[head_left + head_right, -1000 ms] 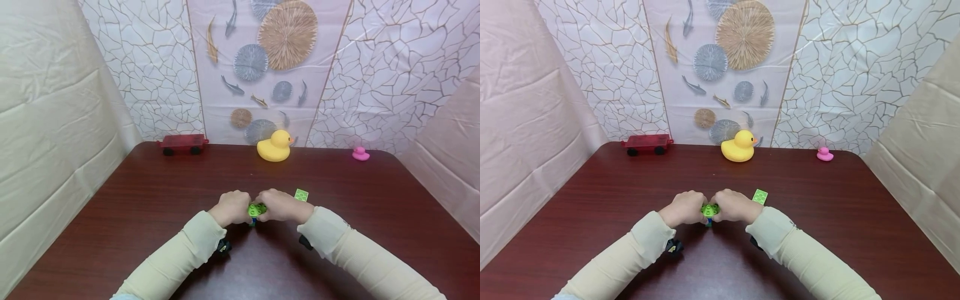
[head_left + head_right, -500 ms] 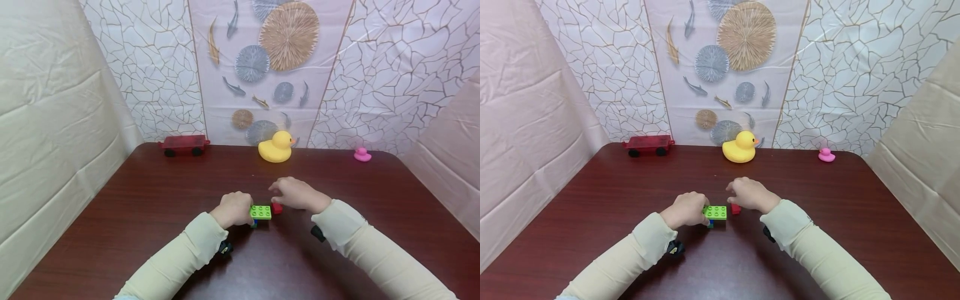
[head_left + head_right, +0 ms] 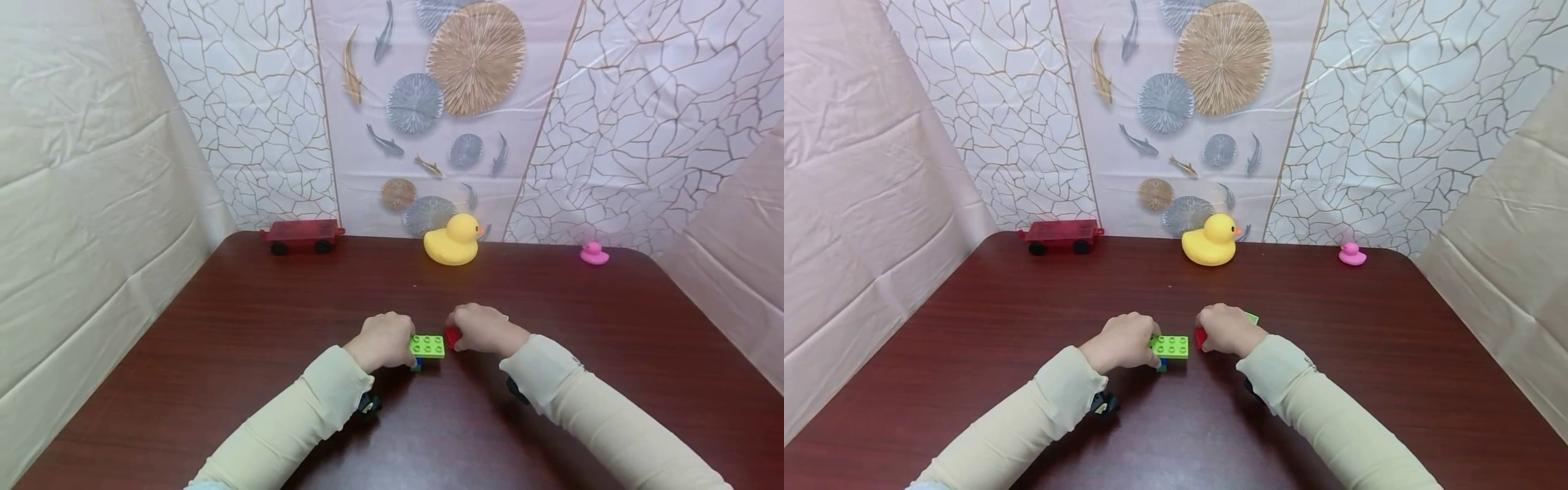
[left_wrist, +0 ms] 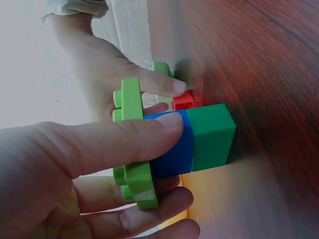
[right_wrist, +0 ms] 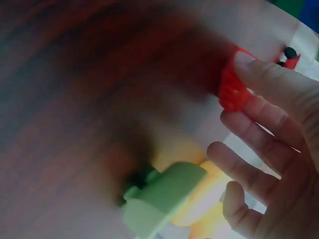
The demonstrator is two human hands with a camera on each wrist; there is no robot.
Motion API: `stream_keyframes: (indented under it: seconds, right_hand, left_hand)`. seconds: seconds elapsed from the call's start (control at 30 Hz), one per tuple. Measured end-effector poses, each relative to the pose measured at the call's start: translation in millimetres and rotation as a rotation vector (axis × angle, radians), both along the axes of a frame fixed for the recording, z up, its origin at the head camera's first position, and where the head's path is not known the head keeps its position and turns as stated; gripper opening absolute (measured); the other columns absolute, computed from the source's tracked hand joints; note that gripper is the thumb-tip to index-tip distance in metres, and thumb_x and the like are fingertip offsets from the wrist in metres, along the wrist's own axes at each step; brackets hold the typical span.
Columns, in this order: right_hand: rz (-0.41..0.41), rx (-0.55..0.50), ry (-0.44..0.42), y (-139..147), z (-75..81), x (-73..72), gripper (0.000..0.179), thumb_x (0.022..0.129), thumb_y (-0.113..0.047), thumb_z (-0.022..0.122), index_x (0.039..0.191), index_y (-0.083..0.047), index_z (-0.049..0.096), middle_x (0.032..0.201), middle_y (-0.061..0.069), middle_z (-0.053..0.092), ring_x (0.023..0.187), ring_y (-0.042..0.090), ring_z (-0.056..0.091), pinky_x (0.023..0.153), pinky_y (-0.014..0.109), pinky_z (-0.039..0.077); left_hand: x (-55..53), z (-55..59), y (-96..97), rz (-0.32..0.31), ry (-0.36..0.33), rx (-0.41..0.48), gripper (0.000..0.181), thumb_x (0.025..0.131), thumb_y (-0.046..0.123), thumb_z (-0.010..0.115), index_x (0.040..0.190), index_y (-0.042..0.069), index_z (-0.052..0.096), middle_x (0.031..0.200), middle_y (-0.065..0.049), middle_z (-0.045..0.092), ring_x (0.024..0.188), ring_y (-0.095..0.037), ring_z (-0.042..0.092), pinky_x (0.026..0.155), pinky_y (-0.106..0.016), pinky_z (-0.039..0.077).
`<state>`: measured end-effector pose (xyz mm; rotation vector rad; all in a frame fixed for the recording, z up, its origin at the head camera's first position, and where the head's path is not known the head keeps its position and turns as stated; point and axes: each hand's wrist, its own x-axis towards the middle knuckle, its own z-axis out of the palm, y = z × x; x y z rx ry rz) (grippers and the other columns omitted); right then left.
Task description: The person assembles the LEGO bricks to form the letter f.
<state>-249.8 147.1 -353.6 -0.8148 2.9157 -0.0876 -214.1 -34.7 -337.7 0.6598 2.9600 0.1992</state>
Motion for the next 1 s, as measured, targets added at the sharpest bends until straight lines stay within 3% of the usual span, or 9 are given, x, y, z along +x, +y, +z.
stream_keyframes:
  seconds: [0.1, 0.23, 0.5, 0.63, 0.77, 1.0]
  right_hand:
    - [-0.023, -0.018, -0.021, 0, 1.3, 0.8, 0.024, 0.067, -0.020, 0.073, 0.087, -0.012, 0.063, 0.069, -0.005, 0.052, 0.061, 0.013, 0.047, 0.053, 0.028, 0.041]
    - [-0.046, -0.113, -0.066, -1, 14.0, 4.4, 0.026, 0.068, -0.019, 0.071, 0.089, -0.009, 0.059, 0.067, -0.004, 0.051, 0.057, 0.013, 0.047, 0.051, 0.027, 0.040]
    - [0.073, -0.305, -0.050, -5, 36.8, 13.5, 0.038, 0.071, -0.012, 0.068, 0.105, 0.002, 0.056, 0.079, 0.001, 0.056, 0.065, 0.013, 0.050, 0.059, 0.025, 0.043]
    - [0.079, -0.391, -0.075, -8, 42.1, 20.8, 0.036, 0.070, -0.011, 0.071, 0.099, 0.001, 0.053, 0.082, 0.004, 0.060, 0.068, 0.011, 0.056, 0.063, 0.025, 0.046]
    - [0.120, -0.372, -0.067, -15, 44.6, 27.1, 0.029, 0.069, -0.014, 0.072, 0.090, -0.003, 0.056, 0.075, -0.001, 0.058, 0.065, 0.012, 0.055, 0.060, 0.022, 0.045]
    - [0.222, -0.334, 0.012, -24, 42.7, 32.7, 0.029, 0.069, -0.015, 0.072, 0.093, -0.003, 0.060, 0.078, -0.003, 0.056, 0.069, 0.016, 0.052, 0.060, 0.020, 0.043]
  left_hand:
    - [0.1, -0.8, 0.0, -0.004, -0.005, 0.010, 0.028, 0.061, 0.035, 0.076, 0.060, 0.018, 0.054, 0.056, 0.006, 0.048, 0.054, -0.013, 0.046, 0.047, -0.030, 0.036]
    - [-0.1, -1.6, -0.1, -0.005, -0.009, 0.016, 0.028, 0.061, 0.035, 0.077, 0.060, 0.018, 0.054, 0.056, 0.006, 0.048, 0.054, -0.012, 0.046, 0.047, -0.030, 0.036]
    - [-2.1, -0.6, -1.7, 0.005, -0.030, 0.014, 0.028, 0.061, 0.036, 0.077, 0.061, 0.018, 0.055, 0.056, 0.005, 0.049, 0.054, -0.013, 0.046, 0.048, -0.030, 0.036]
    - [-3.0, -0.6, -1.7, 0.003, -0.030, 0.011, 0.029, 0.061, 0.036, 0.076, 0.061, 0.018, 0.054, 0.056, 0.005, 0.049, 0.055, -0.013, 0.046, 0.047, -0.030, 0.036]
    - [-3.4, -0.9, -1.7, 0.001, -0.025, 0.010, 0.029, 0.061, 0.036, 0.077, 0.061, 0.018, 0.054, 0.056, 0.005, 0.049, 0.053, -0.012, 0.046, 0.046, -0.029, 0.036]
    - [-3.6, -2.0, -1.3, 0.000, -0.026, 0.015, 0.027, 0.060, 0.036, 0.077, 0.061, 0.020, 0.056, 0.056, 0.007, 0.049, 0.054, -0.012, 0.046, 0.046, -0.030, 0.037]
